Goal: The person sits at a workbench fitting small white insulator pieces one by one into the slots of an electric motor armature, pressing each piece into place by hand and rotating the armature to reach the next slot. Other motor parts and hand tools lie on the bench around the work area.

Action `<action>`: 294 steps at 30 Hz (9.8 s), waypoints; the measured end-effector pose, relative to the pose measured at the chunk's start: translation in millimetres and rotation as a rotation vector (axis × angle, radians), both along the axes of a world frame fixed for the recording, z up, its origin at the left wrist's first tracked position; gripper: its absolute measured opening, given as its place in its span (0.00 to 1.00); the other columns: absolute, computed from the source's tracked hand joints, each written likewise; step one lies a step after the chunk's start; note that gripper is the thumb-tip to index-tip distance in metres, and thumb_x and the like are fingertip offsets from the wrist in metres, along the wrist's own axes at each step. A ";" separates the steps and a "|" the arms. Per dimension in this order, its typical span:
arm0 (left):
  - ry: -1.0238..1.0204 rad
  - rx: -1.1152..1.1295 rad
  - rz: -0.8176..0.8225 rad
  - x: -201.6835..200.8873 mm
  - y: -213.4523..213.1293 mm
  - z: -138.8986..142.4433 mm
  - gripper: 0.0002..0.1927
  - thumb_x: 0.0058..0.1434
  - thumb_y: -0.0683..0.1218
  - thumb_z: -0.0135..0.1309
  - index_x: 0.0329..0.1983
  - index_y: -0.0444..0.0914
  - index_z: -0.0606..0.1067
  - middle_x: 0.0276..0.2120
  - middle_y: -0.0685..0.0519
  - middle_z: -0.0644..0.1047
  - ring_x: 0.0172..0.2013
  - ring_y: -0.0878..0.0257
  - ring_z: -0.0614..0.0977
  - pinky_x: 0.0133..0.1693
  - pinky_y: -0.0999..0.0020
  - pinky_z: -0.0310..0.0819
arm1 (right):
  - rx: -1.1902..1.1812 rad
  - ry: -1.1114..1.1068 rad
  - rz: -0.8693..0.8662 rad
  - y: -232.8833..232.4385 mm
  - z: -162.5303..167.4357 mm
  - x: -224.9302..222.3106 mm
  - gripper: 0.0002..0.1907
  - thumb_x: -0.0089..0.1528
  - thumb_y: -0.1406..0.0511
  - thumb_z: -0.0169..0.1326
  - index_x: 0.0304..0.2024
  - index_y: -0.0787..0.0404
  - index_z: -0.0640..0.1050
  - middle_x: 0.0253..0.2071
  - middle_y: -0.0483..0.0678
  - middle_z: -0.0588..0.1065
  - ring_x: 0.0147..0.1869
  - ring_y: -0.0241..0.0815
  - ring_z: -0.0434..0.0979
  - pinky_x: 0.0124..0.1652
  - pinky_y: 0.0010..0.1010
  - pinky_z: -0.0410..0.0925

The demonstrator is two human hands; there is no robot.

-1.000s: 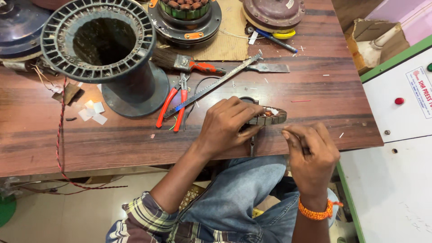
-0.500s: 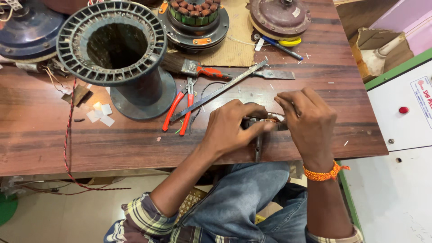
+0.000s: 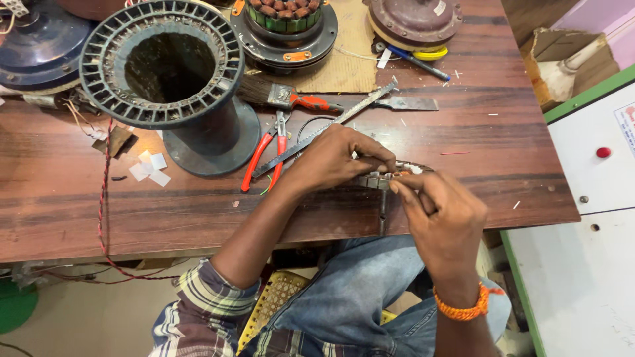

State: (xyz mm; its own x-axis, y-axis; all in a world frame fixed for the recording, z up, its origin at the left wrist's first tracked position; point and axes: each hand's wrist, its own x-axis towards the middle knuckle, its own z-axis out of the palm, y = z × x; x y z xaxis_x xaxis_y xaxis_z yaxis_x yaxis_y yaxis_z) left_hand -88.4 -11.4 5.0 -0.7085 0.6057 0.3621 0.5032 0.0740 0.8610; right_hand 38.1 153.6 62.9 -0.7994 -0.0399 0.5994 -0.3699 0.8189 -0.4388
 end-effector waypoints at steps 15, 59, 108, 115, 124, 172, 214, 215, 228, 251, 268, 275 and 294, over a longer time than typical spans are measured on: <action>0.274 0.034 0.093 24.7 -10.3 15.0 0.21 0.54 0.53 0.69 0.49 0.43 0.80 0.42 0.54 0.83 0.45 0.56 0.83 0.46 0.62 0.77 | -0.370 -0.123 -0.220 3.5 -96.8 20.5 0.03 0.62 0.73 0.61 0.38 0.66 0.81 0.20 0.41 0.70 0.23 0.27 0.59 0.24 0.25 0.55; -0.193 -0.043 0.327 23.0 20.8 -1.6 0.21 0.56 0.56 0.64 0.50 0.44 0.80 0.33 0.49 0.85 0.34 0.64 0.85 0.38 0.66 0.79 | 0.277 -0.062 0.091 35.7 6.8 -62.2 0.10 0.61 0.62 0.67 0.35 0.62 0.81 0.26 0.50 0.74 0.26 0.45 0.72 0.28 0.36 0.63; 0.564 0.032 0.462 60.4 20.1 -13.5 0.22 0.52 0.46 0.70 0.51 0.41 0.80 0.40 0.56 0.81 0.39 0.59 0.80 0.42 0.61 0.76 | 0.007 -0.037 0.085 39.0 -6.0 -19.2 0.06 0.62 0.73 0.63 0.38 0.66 0.78 0.32 0.49 0.73 0.28 0.38 0.69 0.29 0.30 0.62; 0.578 0.040 0.446 56.9 20.0 -14.2 0.23 0.51 0.45 0.70 0.51 0.41 0.80 0.39 0.55 0.82 0.39 0.60 0.79 0.42 0.62 0.77 | 0.072 -0.025 0.146 47.9 1.5 -24.4 0.06 0.63 0.73 0.64 0.38 0.64 0.78 0.31 0.49 0.73 0.28 0.37 0.69 0.30 0.30 0.62; 0.533 0.054 0.457 60.3 23.7 -14.0 0.22 0.50 0.45 0.70 0.50 0.40 0.80 0.35 0.54 0.81 0.37 0.58 0.79 0.40 0.60 0.75 | 0.040 -0.012 0.111 48.4 7.3 -20.1 0.05 0.62 0.74 0.63 0.38 0.65 0.78 0.31 0.48 0.74 0.28 0.37 0.70 0.29 0.31 0.62; 0.377 0.060 0.220 47.4 3.8 17.8 0.22 0.49 0.51 0.68 0.47 0.42 0.80 0.41 0.52 0.82 0.39 0.55 0.79 0.42 0.60 0.74 | -0.501 -0.168 -0.274 41.1 -106.2 22.2 0.06 0.64 0.70 0.62 0.38 0.69 0.80 0.22 0.36 0.64 0.28 0.25 0.57 0.27 0.23 0.54; -0.203 0.113 -0.022 -5.8 32.4 6.2 0.13 0.59 0.44 0.60 0.47 0.40 0.82 0.36 0.47 0.86 0.36 0.64 0.85 0.41 0.68 0.80 | 0.166 -0.062 0.024 28.5 14.0 -55.3 0.11 0.60 0.64 0.68 0.36 0.64 0.81 0.23 0.50 0.72 0.23 0.43 0.68 0.27 0.36 0.61; -0.265 0.219 -0.136 -8.9 30.9 1.2 0.11 0.61 0.42 0.60 0.47 0.39 0.83 0.38 0.47 0.86 0.37 0.68 0.85 0.43 0.70 0.81 | 0.139 -0.123 -0.009 26.4 15.0 -47.3 0.10 0.60 0.63 0.68 0.36 0.63 0.82 0.19 0.50 0.70 0.20 0.42 0.66 0.25 0.36 0.60; 0.017 0.013 -0.001 -1.4 10.0 6.1 0.12 0.55 0.40 0.62 0.43 0.43 0.84 0.35 0.54 0.86 0.35 0.66 0.87 0.41 0.71 0.79 | -0.146 -0.179 -0.233 -3.5 -17.8 15.2 0.06 0.61 0.68 0.66 0.38 0.63 0.83 0.18 0.47 0.64 0.22 0.33 0.58 0.25 0.27 0.56; 0.597 -0.071 0.463 68.0 33.0 2.1 0.24 0.52 0.47 0.68 0.53 0.43 0.80 0.46 0.58 0.82 0.38 0.60 0.78 0.41 0.64 0.76 | -0.588 -0.252 -0.152 74.8 -42.6 19.4 0.04 0.64 0.72 0.61 0.42 0.67 0.82 0.31 0.41 0.77 0.31 0.24 0.70 0.30 0.17 0.61; 0.663 -0.016 0.449 57.5 22.4 -8.1 0.20 0.56 0.49 0.68 0.52 0.43 0.80 0.43 0.60 0.82 0.36 0.62 0.78 0.39 0.64 0.76 | -0.067 -0.108 0.022 39.3 6.4 -10.8 0.04 0.63 0.72 0.62 0.40 0.66 0.81 0.26 0.47 0.73 0.25 0.28 0.65 0.27 0.24 0.60; 0.639 0.033 0.470 58.8 23.2 -9.2 0.20 0.55 0.46 0.68 0.51 0.44 0.80 0.44 0.61 0.82 0.37 0.62 0.78 0.41 0.64 0.76 | -0.070 -0.153 -0.016 41.3 9.5 3.3 0.05 0.60 0.72 0.63 0.38 0.65 0.80 0.22 0.45 0.70 0.22 0.30 0.60 0.23 0.26 0.55; -0.151 -0.033 0.283 18.9 30.3 15.1 0.20 0.57 0.53 0.62 0.51 0.42 0.78 0.31 0.49 0.85 0.32 0.61 0.84 0.36 0.67 0.76 | 0.159 -0.010 0.113 38.3 8.6 -71.2 0.10 0.62 0.64 0.65 0.37 0.63 0.78 0.30 0.52 0.76 0.28 0.45 0.74 0.30 0.34 0.65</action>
